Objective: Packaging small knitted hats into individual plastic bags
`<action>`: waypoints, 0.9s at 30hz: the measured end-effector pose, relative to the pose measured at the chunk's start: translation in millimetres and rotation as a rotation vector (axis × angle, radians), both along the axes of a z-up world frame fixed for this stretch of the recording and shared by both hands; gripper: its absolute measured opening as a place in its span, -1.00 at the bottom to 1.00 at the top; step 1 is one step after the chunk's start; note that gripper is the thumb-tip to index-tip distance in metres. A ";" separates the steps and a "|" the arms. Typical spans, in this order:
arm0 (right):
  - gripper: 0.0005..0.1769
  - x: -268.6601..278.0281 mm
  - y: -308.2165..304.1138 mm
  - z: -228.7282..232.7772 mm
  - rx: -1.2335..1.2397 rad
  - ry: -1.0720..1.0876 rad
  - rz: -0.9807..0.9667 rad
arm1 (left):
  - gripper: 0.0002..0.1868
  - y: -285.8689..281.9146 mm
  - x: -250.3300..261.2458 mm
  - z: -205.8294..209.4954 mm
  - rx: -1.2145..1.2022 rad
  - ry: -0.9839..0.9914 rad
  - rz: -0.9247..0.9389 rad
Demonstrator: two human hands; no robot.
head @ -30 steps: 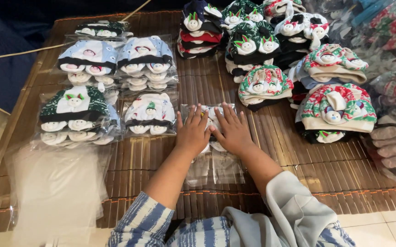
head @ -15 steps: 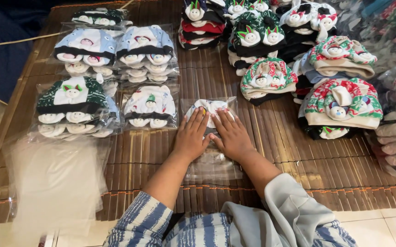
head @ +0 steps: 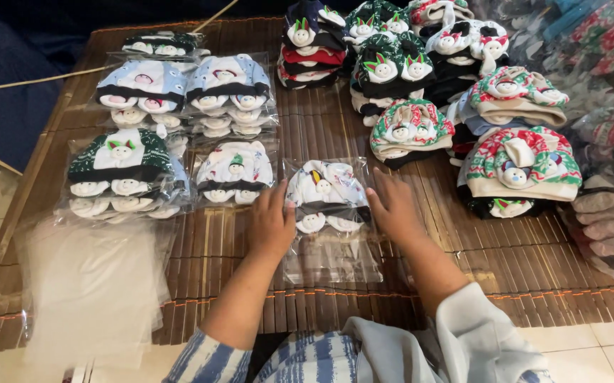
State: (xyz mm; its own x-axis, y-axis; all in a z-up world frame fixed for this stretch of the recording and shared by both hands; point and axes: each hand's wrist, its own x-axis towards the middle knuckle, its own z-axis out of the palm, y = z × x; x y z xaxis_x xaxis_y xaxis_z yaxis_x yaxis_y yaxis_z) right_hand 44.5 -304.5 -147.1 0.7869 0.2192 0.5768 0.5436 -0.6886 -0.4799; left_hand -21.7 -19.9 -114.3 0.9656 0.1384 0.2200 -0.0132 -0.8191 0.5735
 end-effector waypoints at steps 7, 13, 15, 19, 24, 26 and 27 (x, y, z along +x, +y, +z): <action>-0.68 -6.5 -45.1 -28.4 0.363 0.893 -0.097 | -0.39 32.6 -14.4 -48.9 -0.171 0.501 0.169; -0.63 -21.5 -30.4 -28.4 0.482 1.077 -0.018 | -0.44 25.1 -20.4 -54.0 -0.346 0.439 0.164; -0.61 -23.0 -28.2 -27.1 0.448 1.052 -0.043 | -0.49 22.9 -22.5 -56.5 -0.396 0.410 0.198; -0.67 -26.6 -26.0 -23.5 0.401 1.066 -0.068 | -0.50 28.3 -18.1 -74.0 -0.373 0.420 0.201; -0.71 -18.6 -25.7 -40.6 0.448 1.092 -0.033 | -0.44 24.1 -20.8 -71.8 -0.830 0.352 0.147; -0.74 -17.7 -29.2 -38.5 0.457 1.094 -0.044 | -0.46 29.6 -20.0 -64.2 -0.722 0.364 0.160; -0.76 -17.5 -30.7 -37.8 0.463 1.097 -0.052 | -0.48 32.4 -20.5 -60.9 -0.616 0.375 0.174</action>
State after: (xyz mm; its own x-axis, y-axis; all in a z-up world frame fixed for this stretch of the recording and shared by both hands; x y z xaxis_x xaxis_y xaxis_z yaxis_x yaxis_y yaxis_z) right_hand 27.0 -335.2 -184.9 0.9113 0.1204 -0.3938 -0.3356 -0.3368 -0.8797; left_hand -42.2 12.6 -175.3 0.9135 0.2886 -0.2868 0.3744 -0.3199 0.8704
